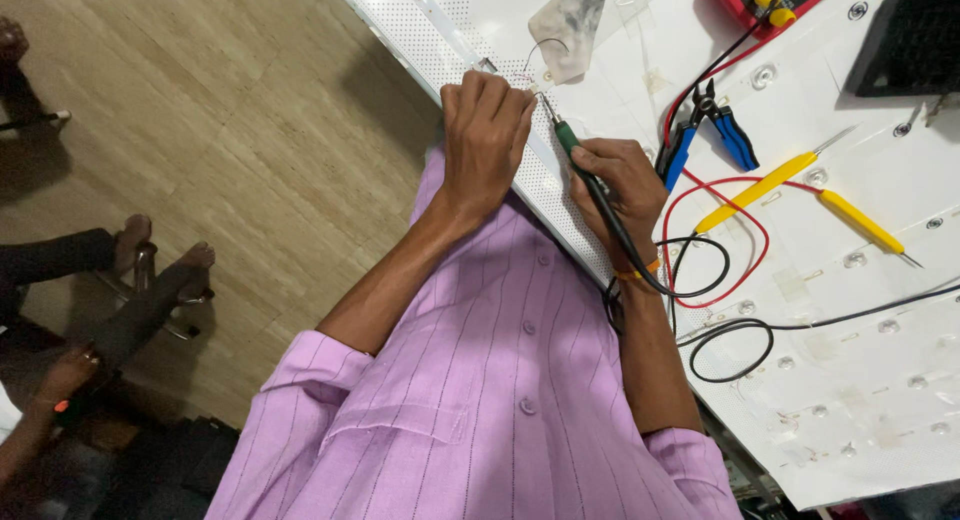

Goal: The person solders components onto a large white LED light panel at a workbench. They hold a soldering iron in one hand and solder wire in the other, applying solder to points on the panel, occasionally using pliers to trim or position wires and repositioning the panel as they work along its edge.

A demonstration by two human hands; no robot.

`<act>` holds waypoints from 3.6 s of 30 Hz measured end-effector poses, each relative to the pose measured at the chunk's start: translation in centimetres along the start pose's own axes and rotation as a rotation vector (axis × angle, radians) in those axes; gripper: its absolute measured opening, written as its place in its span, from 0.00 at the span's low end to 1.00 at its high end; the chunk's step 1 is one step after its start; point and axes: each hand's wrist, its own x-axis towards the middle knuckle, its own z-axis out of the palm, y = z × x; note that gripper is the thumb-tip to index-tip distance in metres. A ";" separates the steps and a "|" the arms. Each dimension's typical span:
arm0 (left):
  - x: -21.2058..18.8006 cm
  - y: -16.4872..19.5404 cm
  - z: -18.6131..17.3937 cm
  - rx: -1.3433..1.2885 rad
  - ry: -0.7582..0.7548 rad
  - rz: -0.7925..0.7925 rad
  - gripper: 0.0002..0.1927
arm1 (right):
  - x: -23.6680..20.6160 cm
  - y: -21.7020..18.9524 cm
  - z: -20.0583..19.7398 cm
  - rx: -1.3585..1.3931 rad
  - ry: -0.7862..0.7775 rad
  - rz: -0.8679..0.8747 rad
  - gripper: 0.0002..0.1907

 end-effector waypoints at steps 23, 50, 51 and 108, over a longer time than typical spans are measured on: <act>-0.1 -0.2 0.2 0.007 -0.007 0.012 0.05 | 0.1 -0.1 0.3 -0.013 0.001 0.041 0.13; -0.1 -0.3 0.6 0.033 -0.008 0.019 0.06 | -1.8 1.6 0.8 0.118 0.127 0.147 0.12; 0.0 -0.2 0.5 0.038 -0.009 0.016 0.06 | -2.0 1.7 0.9 0.149 0.129 0.152 0.12; 29.6 -12.0 -6.5 -0.435 -0.467 0.242 0.07 | 4.9 -14.3 13.9 0.101 0.962 0.211 0.12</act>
